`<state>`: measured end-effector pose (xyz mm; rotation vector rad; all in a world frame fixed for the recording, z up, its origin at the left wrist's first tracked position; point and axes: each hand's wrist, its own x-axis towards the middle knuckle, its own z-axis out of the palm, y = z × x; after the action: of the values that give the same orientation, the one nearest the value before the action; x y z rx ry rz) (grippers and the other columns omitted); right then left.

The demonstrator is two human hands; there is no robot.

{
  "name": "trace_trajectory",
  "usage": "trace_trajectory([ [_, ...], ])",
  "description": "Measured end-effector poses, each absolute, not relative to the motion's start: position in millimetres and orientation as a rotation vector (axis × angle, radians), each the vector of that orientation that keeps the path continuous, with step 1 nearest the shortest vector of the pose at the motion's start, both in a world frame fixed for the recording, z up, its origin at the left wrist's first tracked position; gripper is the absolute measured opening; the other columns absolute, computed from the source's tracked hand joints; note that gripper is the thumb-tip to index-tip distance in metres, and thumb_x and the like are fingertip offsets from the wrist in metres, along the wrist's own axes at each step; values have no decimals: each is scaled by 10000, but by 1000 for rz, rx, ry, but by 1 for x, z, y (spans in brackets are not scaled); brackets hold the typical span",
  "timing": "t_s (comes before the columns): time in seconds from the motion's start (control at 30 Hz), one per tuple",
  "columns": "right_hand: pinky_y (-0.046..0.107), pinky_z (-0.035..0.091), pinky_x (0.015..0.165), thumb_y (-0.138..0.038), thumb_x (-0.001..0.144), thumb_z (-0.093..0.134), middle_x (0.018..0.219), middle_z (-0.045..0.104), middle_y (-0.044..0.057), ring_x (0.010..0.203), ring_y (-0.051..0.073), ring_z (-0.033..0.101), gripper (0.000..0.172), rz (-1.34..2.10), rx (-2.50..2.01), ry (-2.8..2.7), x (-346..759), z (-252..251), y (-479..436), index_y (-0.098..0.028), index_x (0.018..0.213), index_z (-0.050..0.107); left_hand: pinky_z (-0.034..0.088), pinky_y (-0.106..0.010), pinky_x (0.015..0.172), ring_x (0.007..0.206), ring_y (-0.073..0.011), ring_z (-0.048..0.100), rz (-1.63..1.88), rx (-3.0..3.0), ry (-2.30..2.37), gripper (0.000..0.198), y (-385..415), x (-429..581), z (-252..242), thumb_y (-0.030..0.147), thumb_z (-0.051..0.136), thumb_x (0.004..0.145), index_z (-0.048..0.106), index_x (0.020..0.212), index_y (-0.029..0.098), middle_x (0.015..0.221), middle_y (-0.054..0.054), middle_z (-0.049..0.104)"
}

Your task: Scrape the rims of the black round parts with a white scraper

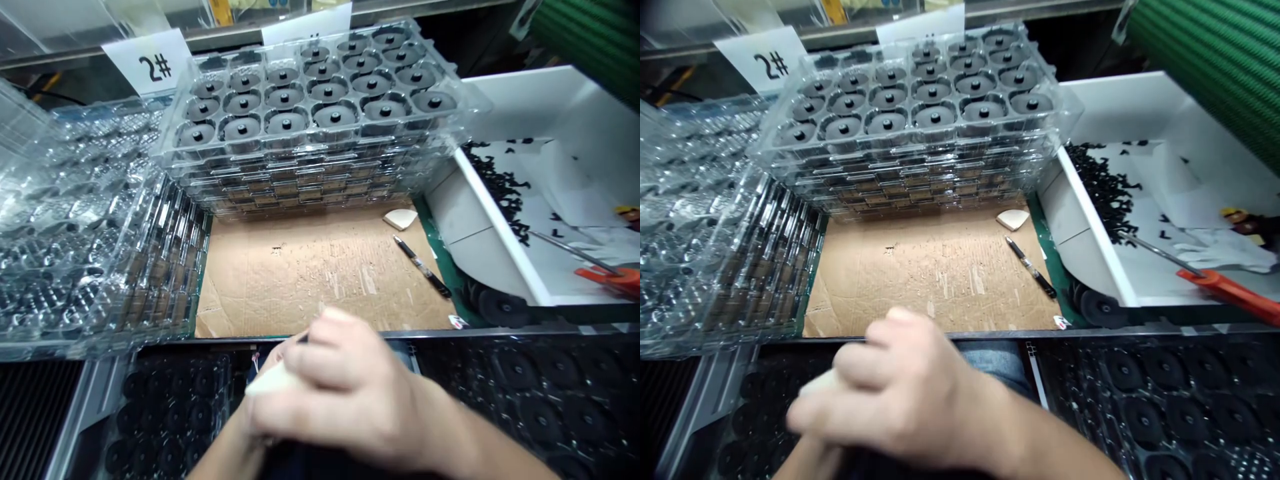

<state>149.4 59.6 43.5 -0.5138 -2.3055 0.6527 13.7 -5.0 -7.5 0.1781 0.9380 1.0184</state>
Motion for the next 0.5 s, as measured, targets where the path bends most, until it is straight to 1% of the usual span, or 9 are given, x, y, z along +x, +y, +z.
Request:
trace_trajectory([
  [0.03,277,339,599,-157,932,407,678,583,-7,634,128,470,271,728,-562,-2256,152,38,64,-206,979,669,513,-362,815,837,-229,653,1029,186,923,185,-6,13,-9,314,743,636,699,804,250,734,20,692],
  [0.07,274,377,641,-156,925,410,750,617,9,691,132,514,265,796,-707,-2204,156,31,68,-196,995,662,505,-346,825,856,-226,657,1044,187,895,258,-6,11,-9,321,752,628,700,869,246,823,12,711],
  [0.13,282,429,726,-159,904,430,899,649,41,825,150,573,245,916,-1094,-2086,166,12,74,-183,1023,644,494,-324,837,890,-222,664,1071,167,839,385,-6,9,-8,347,763,618,680,981,252,987,-11,716],
  [0.17,289,446,750,-167,900,440,943,652,46,869,158,586,240,964,-1252,-2032,170,1,75,-189,1037,636,495,-321,834,902,-225,665,1081,148,815,430,-5,8,-7,361,768,611,667,1017,260,1034,-25,710],
  [0.23,306,478,756,-185,902,430,972,660,51,887,167,609,254,1043,-1410,-1983,174,-25,68,-199,1067,622,507,-317,815,912,-228,667,1089,105,801,465,-4,6,-6,358,778,597,657,1037,271,1051,-39,709],
  [0.3,306,505,731,-178,888,431,936,676,53,853,169,632,262,1092,-1395,-1995,174,-51,55,-185,1060,627,522,-303,790,910,-225,669,1096,81,790,475,-4,5,-7,346,790,580,661,1031,267,1038,-45,713],
  [0.37,309,519,728,-161,856,456,921,690,59,842,178,647,252,1109,-1371,-2000,172,-67,43,-168,1027,641,530,-290,773,912,-220,671,1095,71,781,457,-4,4,-9,313,784,599,659,1038,273,1041,-43,713],
  [0.43,314,524,729,-166,851,463,956,690,70,856,185,650,244,1088,-1389,-1959,172,-66,38,-160,1028,631,531,-275,760,908,-216,675,1073,80,798,439,-4,4,-10,246,778,616,659,1037,277,1034,-36,716],
  [0.5,294,516,715,-192,883,453,1028,669,72,882,173,636,241,1019,-1437,-1864,173,-45,39,-172,1079,591,527,-266,759,903,-216,677,1042,96,834,452,-3,4,-9,193,779,607,658,1034,278,1029,-27,718],
])
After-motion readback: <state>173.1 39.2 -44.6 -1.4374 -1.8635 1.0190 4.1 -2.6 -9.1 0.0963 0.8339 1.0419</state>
